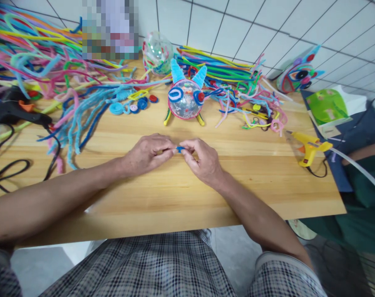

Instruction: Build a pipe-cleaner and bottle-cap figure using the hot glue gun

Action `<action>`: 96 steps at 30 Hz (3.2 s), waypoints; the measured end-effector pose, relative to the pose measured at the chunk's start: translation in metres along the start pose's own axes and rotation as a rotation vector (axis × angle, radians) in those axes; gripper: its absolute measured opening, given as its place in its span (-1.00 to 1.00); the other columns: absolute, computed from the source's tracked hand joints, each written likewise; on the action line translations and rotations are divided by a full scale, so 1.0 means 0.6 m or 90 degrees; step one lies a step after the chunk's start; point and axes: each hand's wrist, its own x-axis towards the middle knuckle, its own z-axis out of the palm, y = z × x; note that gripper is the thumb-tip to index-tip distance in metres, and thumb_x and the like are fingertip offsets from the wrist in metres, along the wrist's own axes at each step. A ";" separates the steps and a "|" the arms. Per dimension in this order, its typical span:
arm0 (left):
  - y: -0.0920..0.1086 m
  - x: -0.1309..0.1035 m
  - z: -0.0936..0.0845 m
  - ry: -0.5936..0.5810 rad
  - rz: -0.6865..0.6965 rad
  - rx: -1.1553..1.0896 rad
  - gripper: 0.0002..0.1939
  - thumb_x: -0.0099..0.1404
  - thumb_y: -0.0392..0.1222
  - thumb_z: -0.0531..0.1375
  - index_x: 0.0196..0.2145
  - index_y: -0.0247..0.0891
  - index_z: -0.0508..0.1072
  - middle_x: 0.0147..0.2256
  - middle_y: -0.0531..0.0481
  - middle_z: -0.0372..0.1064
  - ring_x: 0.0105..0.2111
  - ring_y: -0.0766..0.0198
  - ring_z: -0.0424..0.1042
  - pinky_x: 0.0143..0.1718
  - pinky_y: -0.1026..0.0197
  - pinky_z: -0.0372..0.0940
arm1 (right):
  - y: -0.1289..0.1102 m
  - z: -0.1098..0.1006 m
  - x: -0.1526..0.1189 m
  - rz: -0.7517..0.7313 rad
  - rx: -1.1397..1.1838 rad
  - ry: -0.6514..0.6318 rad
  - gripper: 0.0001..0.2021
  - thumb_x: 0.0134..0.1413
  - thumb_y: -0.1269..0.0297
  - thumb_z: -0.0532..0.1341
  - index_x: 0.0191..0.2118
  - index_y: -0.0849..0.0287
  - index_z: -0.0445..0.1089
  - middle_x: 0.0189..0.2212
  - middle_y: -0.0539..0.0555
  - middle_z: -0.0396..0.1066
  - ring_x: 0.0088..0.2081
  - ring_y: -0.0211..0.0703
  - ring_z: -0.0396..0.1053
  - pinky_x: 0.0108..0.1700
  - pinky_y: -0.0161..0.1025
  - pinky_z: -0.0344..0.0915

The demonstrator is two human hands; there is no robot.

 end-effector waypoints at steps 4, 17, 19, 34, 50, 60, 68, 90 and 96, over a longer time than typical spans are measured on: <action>-0.001 -0.001 0.000 -0.007 -0.004 0.001 -0.72 0.55 -0.25 0.12 -0.35 -0.23 0.47 -0.46 0.02 0.50 -0.44 0.30 0.46 -0.30 0.22 0.33 | 0.001 -0.002 0.004 -0.041 -0.012 -0.008 -0.79 0.34 0.43 0.25 0.00 0.00 0.48 -0.28 -0.02 0.60 -0.28 -0.20 0.57 -0.18 -0.24 0.53; -0.003 0.000 0.000 -0.018 0.005 -0.018 -0.71 0.58 -0.22 0.11 -0.34 -0.24 0.48 -0.47 0.02 0.49 -0.45 0.31 0.46 -0.32 0.23 0.33 | 0.006 -0.002 0.004 -0.052 -0.001 -0.034 -0.77 0.34 0.45 0.24 0.00 0.00 0.49 -0.31 -0.03 0.58 -0.30 -0.19 0.55 -0.21 -0.22 0.51; -0.003 0.001 -0.001 -0.018 0.012 -0.019 -0.70 0.58 -0.22 0.12 -0.35 -0.24 0.48 -0.48 0.02 0.48 -0.46 0.31 0.46 -0.33 0.24 0.33 | 0.007 -0.002 0.005 -0.061 0.002 -0.030 -0.77 0.34 0.46 0.25 0.01 0.00 0.49 -0.31 -0.03 0.57 -0.30 -0.21 0.55 -0.21 -0.23 0.51; -0.004 0.001 -0.001 -0.036 0.000 -0.022 -0.68 0.58 -0.22 0.12 -0.38 -0.24 0.47 -0.46 0.00 0.51 -0.45 0.30 0.48 -0.33 0.24 0.33 | 0.007 -0.005 0.006 -0.053 0.014 -0.055 -0.79 0.34 0.45 0.24 -0.02 0.02 0.50 -0.31 -0.03 0.57 -0.31 -0.21 0.54 -0.21 -0.25 0.49; -0.003 0.002 -0.001 -0.031 0.012 -0.026 -0.69 0.57 -0.25 0.12 -0.39 -0.24 0.46 -0.48 0.02 0.47 -0.46 0.31 0.45 -0.33 0.24 0.32 | 0.006 -0.005 0.005 -0.043 0.014 -0.058 -0.80 0.34 0.44 0.23 -0.02 0.04 0.50 -0.32 -0.02 0.57 -0.31 -0.22 0.53 -0.21 -0.25 0.49; -0.005 0.000 -0.001 -0.036 0.008 -0.024 -0.69 0.59 -0.21 0.12 -0.35 -0.24 0.48 -0.45 0.00 0.51 -0.44 0.30 0.49 -0.30 0.24 0.35 | 0.005 -0.004 0.004 -0.045 0.008 -0.051 -0.78 0.33 0.45 0.25 0.01 0.04 0.48 -0.30 -0.03 0.57 -0.31 -0.23 0.54 -0.21 -0.27 0.49; -0.003 0.002 -0.003 -0.054 0.004 -0.013 -0.70 0.56 -0.27 0.11 -0.36 -0.25 0.48 -0.45 0.00 0.51 -0.44 0.30 0.49 -0.29 0.25 0.35 | 0.003 -0.007 0.006 -0.033 0.026 -0.064 -0.79 0.31 0.48 0.25 -0.04 0.05 0.49 -0.33 -0.04 0.55 -0.32 -0.23 0.52 -0.22 -0.29 0.48; -0.005 -0.001 0.001 -0.050 -0.022 -0.041 -0.71 0.56 -0.23 0.13 -0.35 -0.24 0.50 -0.44 0.00 0.53 -0.44 0.31 0.50 -0.28 0.25 0.37 | 0.002 -0.007 0.005 0.019 0.044 -0.085 -0.81 0.31 0.44 0.24 -0.04 0.05 0.49 -0.32 -0.03 0.56 -0.31 -0.22 0.53 -0.22 -0.26 0.49; -0.005 -0.001 0.001 -0.061 -0.029 -0.045 -0.68 0.56 -0.22 0.11 -0.38 -0.25 0.47 -0.49 0.03 0.45 -0.47 0.32 0.43 -0.32 0.27 0.31 | 0.002 -0.006 0.005 0.039 0.052 -0.094 -0.83 0.30 0.42 0.24 -0.07 0.04 0.49 -0.33 -0.03 0.56 -0.32 -0.22 0.52 -0.22 -0.26 0.49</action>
